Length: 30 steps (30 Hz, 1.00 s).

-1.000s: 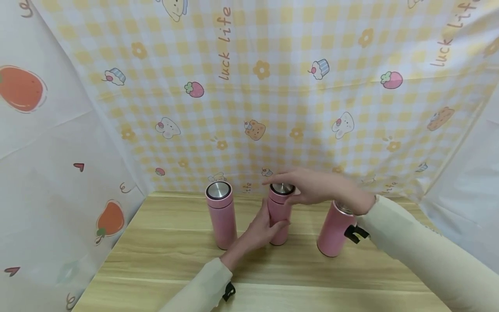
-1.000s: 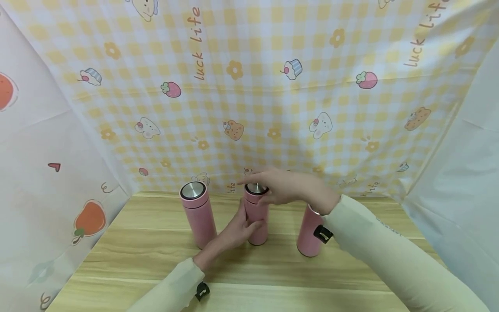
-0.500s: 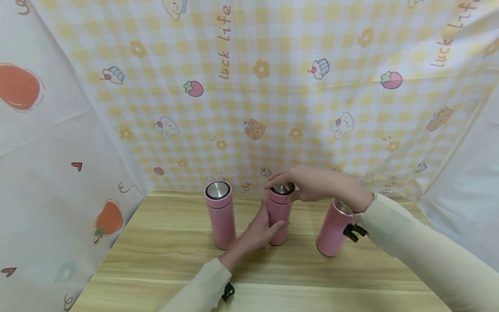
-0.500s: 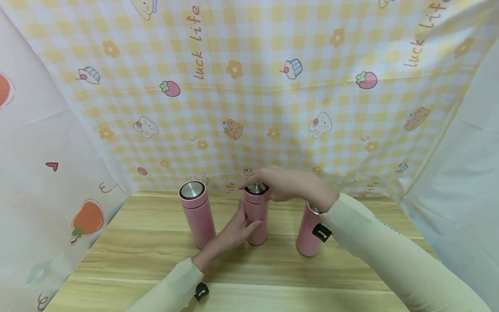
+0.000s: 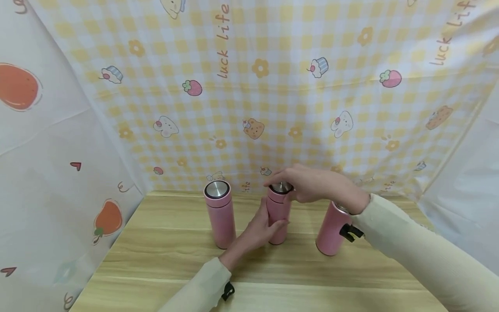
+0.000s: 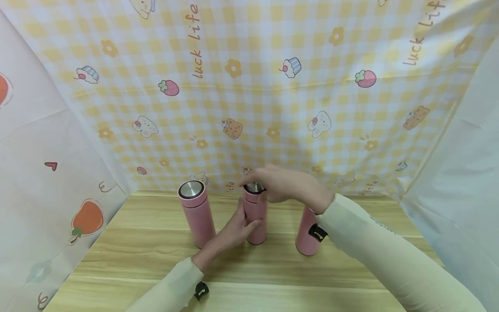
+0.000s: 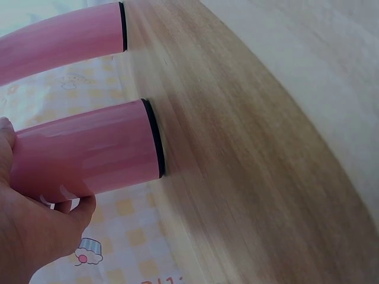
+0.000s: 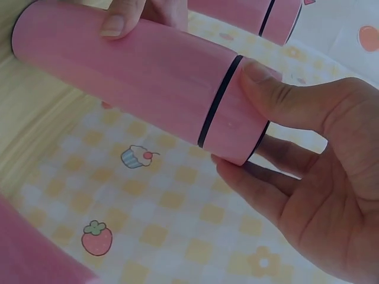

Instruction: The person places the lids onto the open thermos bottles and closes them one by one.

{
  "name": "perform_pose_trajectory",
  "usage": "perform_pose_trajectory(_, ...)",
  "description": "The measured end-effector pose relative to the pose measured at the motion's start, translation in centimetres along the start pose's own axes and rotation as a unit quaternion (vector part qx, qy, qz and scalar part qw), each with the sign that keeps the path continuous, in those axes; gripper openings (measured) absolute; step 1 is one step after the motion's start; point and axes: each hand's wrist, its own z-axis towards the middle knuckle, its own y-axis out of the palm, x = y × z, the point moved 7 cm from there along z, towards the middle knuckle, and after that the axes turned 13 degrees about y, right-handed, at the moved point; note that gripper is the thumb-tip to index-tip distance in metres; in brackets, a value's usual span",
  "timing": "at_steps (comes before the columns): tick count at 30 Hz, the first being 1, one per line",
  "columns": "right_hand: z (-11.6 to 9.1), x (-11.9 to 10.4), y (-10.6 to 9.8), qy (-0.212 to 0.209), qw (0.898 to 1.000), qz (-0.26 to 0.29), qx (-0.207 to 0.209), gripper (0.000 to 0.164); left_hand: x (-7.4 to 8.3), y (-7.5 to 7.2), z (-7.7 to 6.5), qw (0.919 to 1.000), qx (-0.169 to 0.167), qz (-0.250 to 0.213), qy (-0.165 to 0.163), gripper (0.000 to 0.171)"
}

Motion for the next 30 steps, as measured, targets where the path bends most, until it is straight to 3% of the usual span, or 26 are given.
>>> perform_pose_trajectory(16, 0.35, -0.78, 0.24, 0.061, 0.995, -0.063, 0.037, 0.054, -0.06, -0.12, -0.14, 0.9997, -0.006, 0.012, -0.022, 0.075)
perform_pose_trajectory(25, 0.52, -0.92, 0.57, 0.095, 0.985, -0.131, 0.059, 0.048, 0.40, -0.10, 0.03, 0.9999, -0.004, 0.014, 0.001, 0.072)
perform_pose_trajectory(30, 0.49, -1.04, 0.63, 0.093, 0.983, -0.147, 0.065, 0.045, 0.16, -0.09, 0.13, 0.9998, -0.004, 0.019, 0.002, 0.070)
